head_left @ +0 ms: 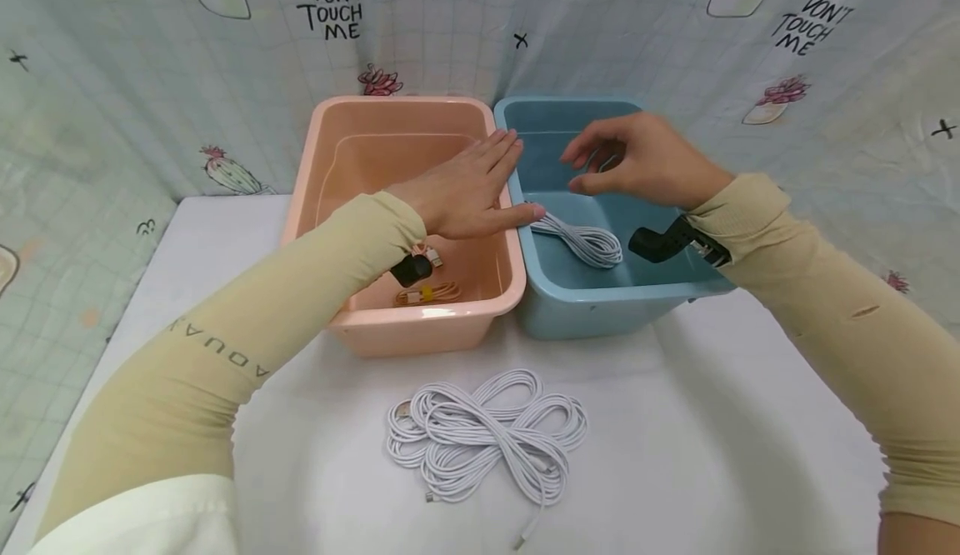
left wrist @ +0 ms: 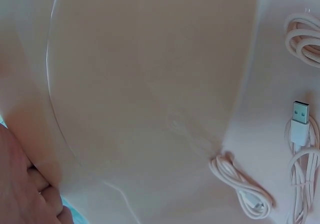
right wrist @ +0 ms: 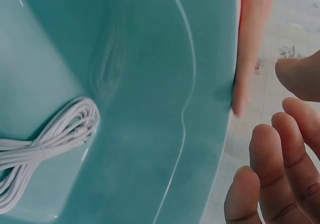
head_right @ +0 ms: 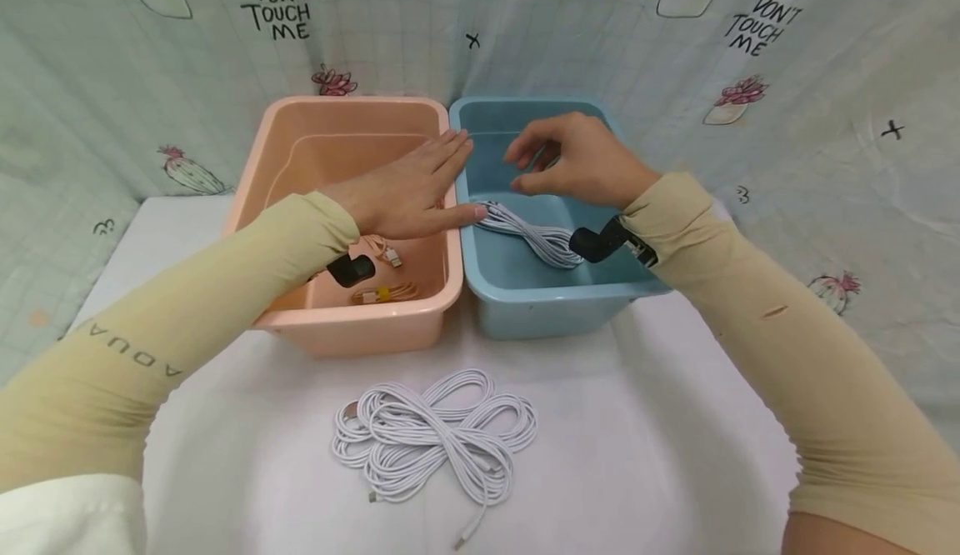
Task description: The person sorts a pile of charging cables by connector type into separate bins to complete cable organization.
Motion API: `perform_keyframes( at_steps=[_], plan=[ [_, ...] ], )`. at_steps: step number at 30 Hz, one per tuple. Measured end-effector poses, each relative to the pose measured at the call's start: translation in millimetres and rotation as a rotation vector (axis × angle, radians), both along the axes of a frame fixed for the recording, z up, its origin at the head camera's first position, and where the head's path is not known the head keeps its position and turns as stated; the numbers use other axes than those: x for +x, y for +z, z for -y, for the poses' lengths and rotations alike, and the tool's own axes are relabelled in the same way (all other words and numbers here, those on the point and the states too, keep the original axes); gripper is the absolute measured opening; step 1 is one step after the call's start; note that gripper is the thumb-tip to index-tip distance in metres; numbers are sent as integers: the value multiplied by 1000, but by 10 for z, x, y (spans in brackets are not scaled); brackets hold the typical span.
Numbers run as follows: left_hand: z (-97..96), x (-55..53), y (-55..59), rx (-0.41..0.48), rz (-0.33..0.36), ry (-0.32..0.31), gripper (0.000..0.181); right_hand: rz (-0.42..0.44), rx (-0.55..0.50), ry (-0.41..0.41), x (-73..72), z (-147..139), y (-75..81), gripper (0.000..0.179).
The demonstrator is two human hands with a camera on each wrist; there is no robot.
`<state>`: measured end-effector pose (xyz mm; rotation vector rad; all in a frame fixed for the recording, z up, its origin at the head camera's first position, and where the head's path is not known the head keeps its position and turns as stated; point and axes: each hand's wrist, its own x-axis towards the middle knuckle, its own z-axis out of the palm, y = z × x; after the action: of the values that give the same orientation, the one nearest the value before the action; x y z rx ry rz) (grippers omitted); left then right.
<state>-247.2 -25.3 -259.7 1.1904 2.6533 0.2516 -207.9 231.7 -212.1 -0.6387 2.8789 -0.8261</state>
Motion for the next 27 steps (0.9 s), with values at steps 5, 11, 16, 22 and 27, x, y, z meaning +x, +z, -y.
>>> perform_keyframes(
  at_steps=[5, 11, 16, 22, 27],
  plan=[
    [1, 2, -13, 3, 0, 2, 99, -4, -67, 17, 99, 14, 41, 24],
    [-6, 2, -9, 10, -1, -1, 99, -16, -124, 47, 274, 59, 76, 17],
    [4, -1, -10, 10, 0, 3, 99, 2, -166, 132, 384, 121, 40, 16],
    [0, -14, -26, -16, -5, 4, 99, -7, -197, 208, 516, 195, 20, 14],
    [-13, -24, -24, -31, -20, -11, 96, -28, -258, 272, 650, 256, 9, 15]
  ],
)
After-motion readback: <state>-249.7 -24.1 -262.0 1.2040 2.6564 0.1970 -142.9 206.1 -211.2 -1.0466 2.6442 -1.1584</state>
